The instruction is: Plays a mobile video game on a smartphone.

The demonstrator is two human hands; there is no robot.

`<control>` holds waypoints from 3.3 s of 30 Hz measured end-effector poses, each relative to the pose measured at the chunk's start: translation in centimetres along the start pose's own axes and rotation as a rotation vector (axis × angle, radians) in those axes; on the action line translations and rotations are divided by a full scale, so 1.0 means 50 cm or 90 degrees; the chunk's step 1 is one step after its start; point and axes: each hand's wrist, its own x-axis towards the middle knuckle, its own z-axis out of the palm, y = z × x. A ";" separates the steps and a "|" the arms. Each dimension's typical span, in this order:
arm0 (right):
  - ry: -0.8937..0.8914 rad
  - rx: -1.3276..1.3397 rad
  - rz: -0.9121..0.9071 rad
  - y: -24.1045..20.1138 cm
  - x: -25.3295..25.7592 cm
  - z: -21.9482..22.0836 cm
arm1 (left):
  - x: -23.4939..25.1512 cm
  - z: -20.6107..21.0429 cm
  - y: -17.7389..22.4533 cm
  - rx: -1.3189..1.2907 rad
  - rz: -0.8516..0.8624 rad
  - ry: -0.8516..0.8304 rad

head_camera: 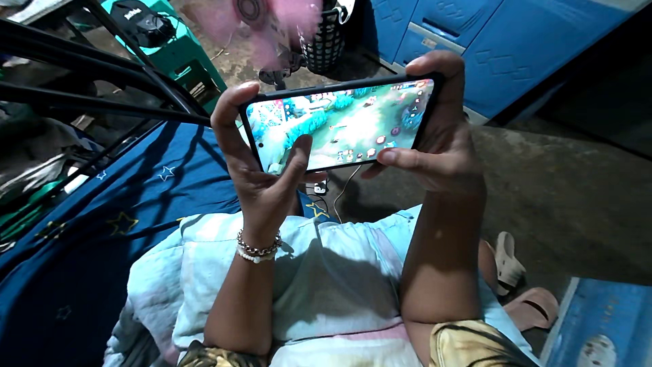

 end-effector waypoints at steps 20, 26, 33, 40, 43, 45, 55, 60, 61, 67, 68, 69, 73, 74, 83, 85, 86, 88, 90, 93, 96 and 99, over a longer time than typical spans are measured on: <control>-0.023 0.004 -0.018 0.006 0.004 -0.006 | -0.001 -0.001 0.000 0.020 -0.007 -0.004; -0.025 0.012 -0.025 0.007 0.005 -0.006 | -0.001 0.000 0.001 0.039 -0.004 0.000; -0.024 -0.007 -0.030 0.005 0.006 -0.006 | 0.001 0.000 0.000 0.029 0.007 -0.008; -0.023 0.017 -0.020 0.005 0.006 -0.004 | 0.001 -0.005 -0.004 0.034 0.016 -0.016; -0.020 0.018 -0.024 0.006 0.008 -0.003 | 0.001 -0.004 -0.003 0.022 0.011 -0.016; -0.024 0.011 -0.030 0.007 0.008 -0.004 | 0.001 -0.003 -0.003 0.018 0.010 -0.014; -0.001 -0.072 -0.045 0.010 0.012 -0.002 | 0.002 -0.001 -0.001 -0.018 0.005 -0.021; 0.000 -0.097 -0.060 0.009 0.012 -0.001 | 0.001 -0.005 -0.001 -0.043 -0.019 -0.022; 0.001 -0.073 -0.055 0.009 0.012 -0.001 | 0.001 -0.008 0.000 -0.040 -0.025 -0.030; -0.007 0.026 -0.020 0.003 0.005 -0.014 | 0.006 -0.024 0.000 -0.119 -0.057 -0.102; -0.002 0.035 -0.015 0.001 0.004 -0.015 | 0.006 -0.026 0.000 -0.128 -0.064 -0.113; 0.003 0.035 -0.013 -0.001 0.003 -0.016 | 0.007 -0.026 0.000 -0.140 -0.071 -0.118; 0.023 0.008 -0.011 -0.003 0.000 -0.021 | 0.009 -0.028 -0.002 -0.167 -0.078 -0.139; 0.024 0.002 -0.013 -0.002 -0.001 -0.022 | 0.009 -0.029 -0.002 -0.179 -0.081 -0.147; 0.009 0.001 -0.020 0.001 -0.002 -0.032 | 0.006 -0.034 0.002 -0.216 -0.123 -0.167; 0.009 0.008 -0.020 0.000 -0.002 -0.032 | 0.006 -0.034 0.001 -0.228 -0.126 -0.168; 0.017 0.013 -0.019 0.000 -0.002 -0.031 | 0.006 -0.033 0.002 -0.229 -0.127 -0.168; 0.021 0.019 -0.018 0.000 -0.002 -0.030 | 0.006 -0.032 0.004 -0.229 -0.130 -0.168; 0.015 0.019 -0.015 0.000 -0.002 -0.030 | 0.007 -0.033 0.004 -0.232 -0.125 -0.171; 0.014 0.026 -0.008 -0.002 -0.002 -0.029 | 0.006 -0.033 0.004 -0.227 -0.128 -0.166; 0.016 0.021 -0.007 -0.003 -0.003 -0.030 | 0.005 -0.034 0.003 -0.220 -0.132 -0.162; 0.018 -0.001 -0.024 -0.002 -0.002 -0.030 | 0.005 -0.036 0.001 -0.228 -0.124 -0.170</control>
